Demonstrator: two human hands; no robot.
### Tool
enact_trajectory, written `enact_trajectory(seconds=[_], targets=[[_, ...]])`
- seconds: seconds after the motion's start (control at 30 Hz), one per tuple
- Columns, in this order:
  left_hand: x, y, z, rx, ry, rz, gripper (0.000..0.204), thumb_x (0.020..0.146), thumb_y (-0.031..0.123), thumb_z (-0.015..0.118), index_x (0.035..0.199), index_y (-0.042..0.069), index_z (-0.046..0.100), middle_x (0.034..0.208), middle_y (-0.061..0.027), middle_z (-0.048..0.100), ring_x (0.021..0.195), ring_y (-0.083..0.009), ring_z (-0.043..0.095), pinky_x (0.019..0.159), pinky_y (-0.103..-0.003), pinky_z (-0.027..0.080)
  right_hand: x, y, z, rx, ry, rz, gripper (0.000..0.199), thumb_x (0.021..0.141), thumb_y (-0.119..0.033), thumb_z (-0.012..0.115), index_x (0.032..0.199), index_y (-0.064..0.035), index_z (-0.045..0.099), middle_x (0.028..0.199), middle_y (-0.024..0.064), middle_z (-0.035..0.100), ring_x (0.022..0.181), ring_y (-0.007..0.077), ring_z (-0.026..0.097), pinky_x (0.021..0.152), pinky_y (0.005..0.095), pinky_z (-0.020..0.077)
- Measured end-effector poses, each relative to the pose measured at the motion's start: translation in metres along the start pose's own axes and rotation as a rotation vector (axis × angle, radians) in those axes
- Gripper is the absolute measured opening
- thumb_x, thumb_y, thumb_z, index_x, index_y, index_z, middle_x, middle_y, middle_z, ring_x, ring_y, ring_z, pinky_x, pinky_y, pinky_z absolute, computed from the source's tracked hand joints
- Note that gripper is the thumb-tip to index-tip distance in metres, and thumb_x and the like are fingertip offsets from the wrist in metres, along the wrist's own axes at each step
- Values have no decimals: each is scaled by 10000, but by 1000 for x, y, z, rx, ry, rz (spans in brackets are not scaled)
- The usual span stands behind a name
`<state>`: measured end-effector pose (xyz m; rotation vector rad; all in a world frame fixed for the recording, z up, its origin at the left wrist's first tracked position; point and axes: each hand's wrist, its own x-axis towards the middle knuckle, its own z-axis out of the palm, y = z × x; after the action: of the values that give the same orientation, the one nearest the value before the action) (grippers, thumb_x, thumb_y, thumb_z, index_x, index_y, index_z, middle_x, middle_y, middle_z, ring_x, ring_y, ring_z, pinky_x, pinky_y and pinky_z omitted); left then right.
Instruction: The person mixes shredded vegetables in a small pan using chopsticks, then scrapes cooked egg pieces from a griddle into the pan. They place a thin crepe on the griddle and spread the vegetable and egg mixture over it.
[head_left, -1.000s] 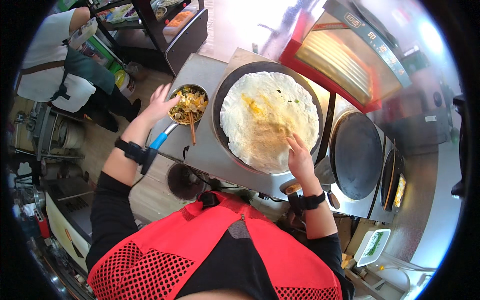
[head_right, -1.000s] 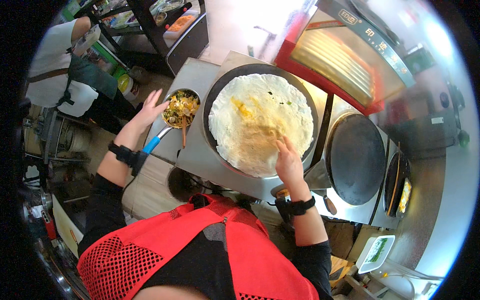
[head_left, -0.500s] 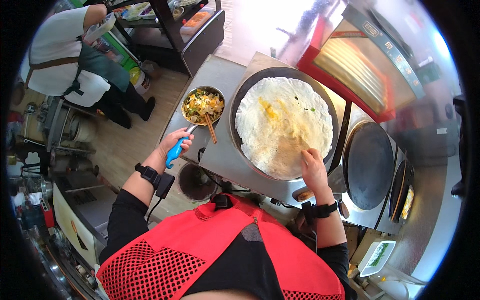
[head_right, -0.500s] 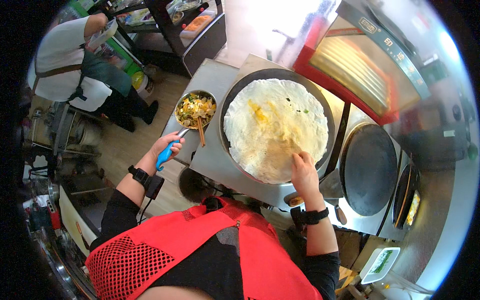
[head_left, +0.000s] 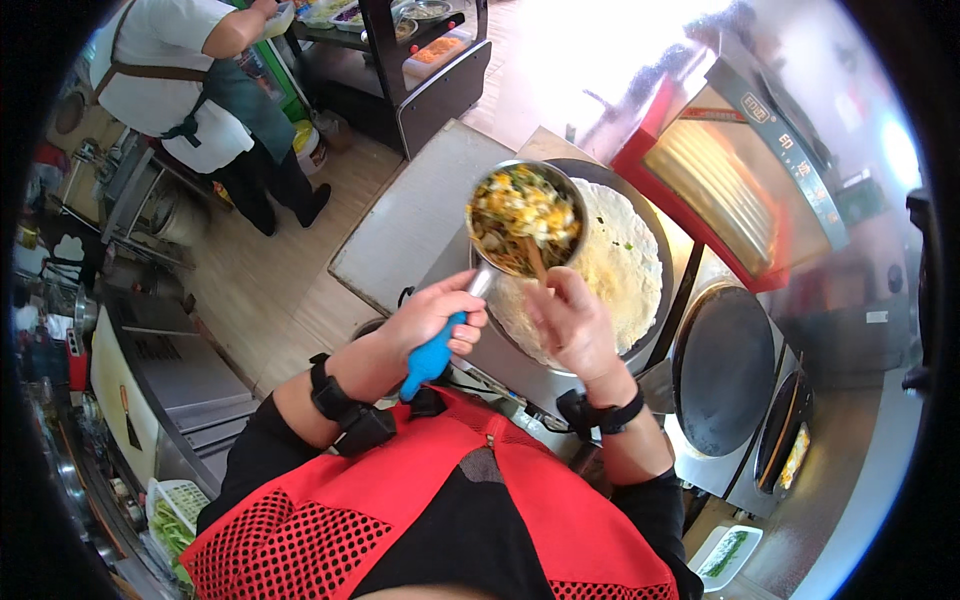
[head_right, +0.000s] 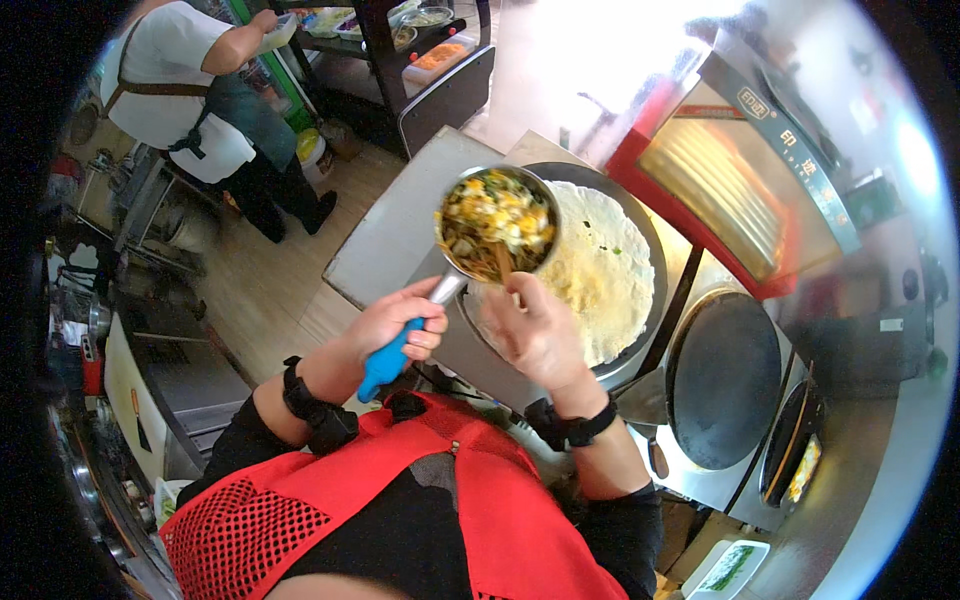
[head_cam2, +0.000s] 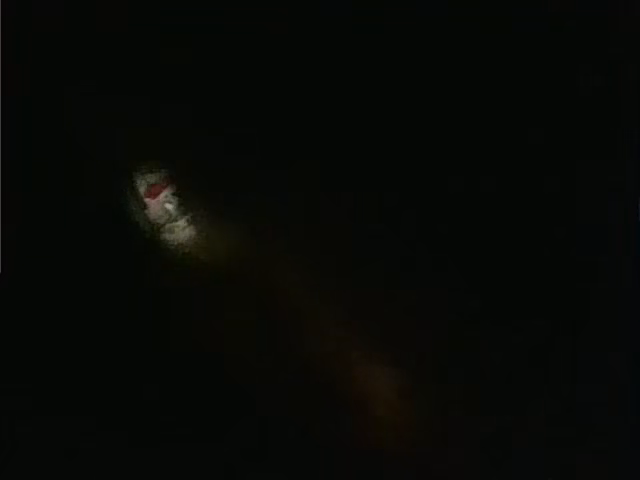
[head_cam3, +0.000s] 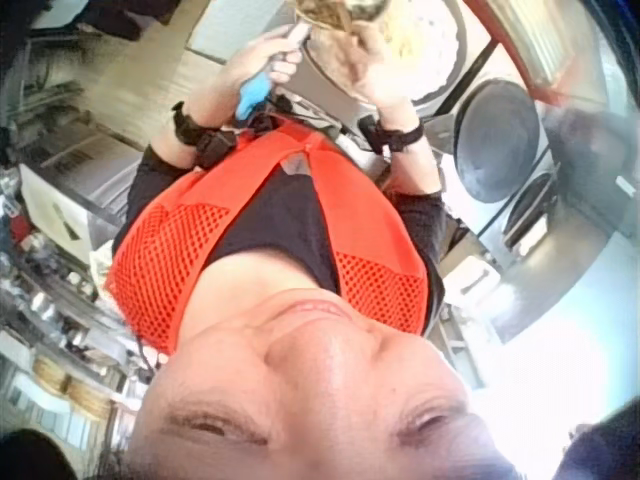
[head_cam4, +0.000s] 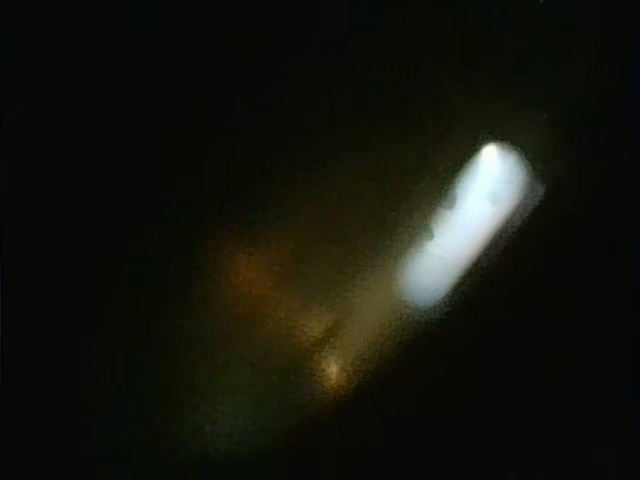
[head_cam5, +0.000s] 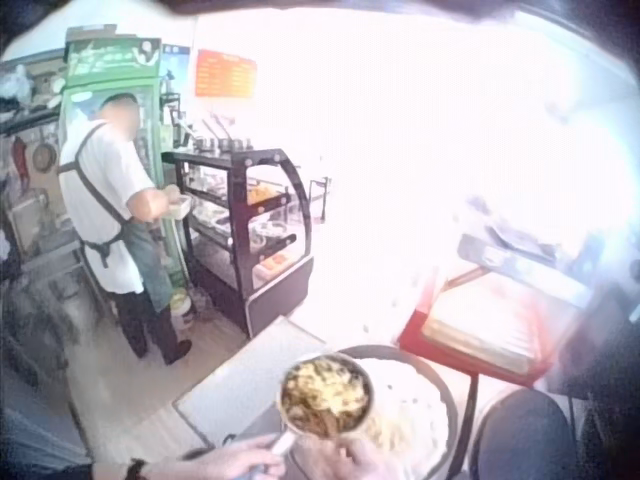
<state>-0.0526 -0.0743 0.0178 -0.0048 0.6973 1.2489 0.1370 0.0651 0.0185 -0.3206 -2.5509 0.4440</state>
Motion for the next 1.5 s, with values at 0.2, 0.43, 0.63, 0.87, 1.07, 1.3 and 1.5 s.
enact_trajectory(seconds=[0.2, 0.43, 0.63, 0.87, 1.07, 1.3, 1.5], targets=[[1, -15, 23, 153, -88, -109, 415, 949, 46, 456, 1341, 179, 419, 752, -9, 465, 525, -68, 409, 429, -204, 339, -12, -14, -72, 218, 140, 221, 121, 816, -29, 730, 925, 2, 688, 836, 144, 635, 710, 287, 638, 628, 341, 515], [27, -17, 35, 132, -125, -207, 478, 969, 60, 429, 1410, 232, 363, 737, 0, 444, 508, -55, 395, 426, -201, 330, -22, -5, -107, 243, 161, 371, 83, 853, -63, 701, 859, 20, 693, 755, 155, 657, 682, 284, 656, 638, 340, 520], [43, -16, 44, 184, -109, -245, 596, 961, 52, 440, 1507, 203, 256, 736, 10, 444, 512, -35, 394, 424, -190, 331, -33, 16, -120, 232, 82, 357, 78, 816, -15, 706, 886, 14, 684, 828, 157, 670, 783, 298, 670, 694, 358, 532], [44, -19, 40, 163, -175, -266, 178, 942, 57, 478, 1095, 138, 436, 760, 10, 463, 534, -46, 407, 442, -204, 343, -43, 24, -116, 231, 64, 362, 82, 844, -17, 671, 920, 10, 686, 853, 153, 678, 789, 292, 669, 699, 366, 534], [51, -11, 42, 114, -130, -286, 551, 936, 27, 452, 1435, 223, 327, 750, -4, 443, 498, -63, 377, 417, -214, 336, -39, 34, -118, 266, 39, 416, 60, 863, 43, 645, 921, 37, 661, 872, 148, 656, 786, 223, 649, 701, 305, 506], [48, -13, 39, 159, -143, -270, 580, 937, 34, 452, 1471, 201, 302, 761, 3, 426, 510, -49, 372, 406, -185, 322, -40, 35, -125, 218, 7, 385, 65, 861, -25, 667, 911, 17, 672, 865, 168, 672, 795, 311, 668, 722, 373, 532], [61, -9, 53, 66, -110, -284, 671, 925, 22, 445, 1523, 237, 233, 754, -1, 421, 478, -53, 352, 394, -194, 320, -29, 45, -112, 225, 27, 395, 75, 894, -40, 625, 924, 15, 667, 884, 169, 681, 795, 313, 673, 731, 358, 534]])
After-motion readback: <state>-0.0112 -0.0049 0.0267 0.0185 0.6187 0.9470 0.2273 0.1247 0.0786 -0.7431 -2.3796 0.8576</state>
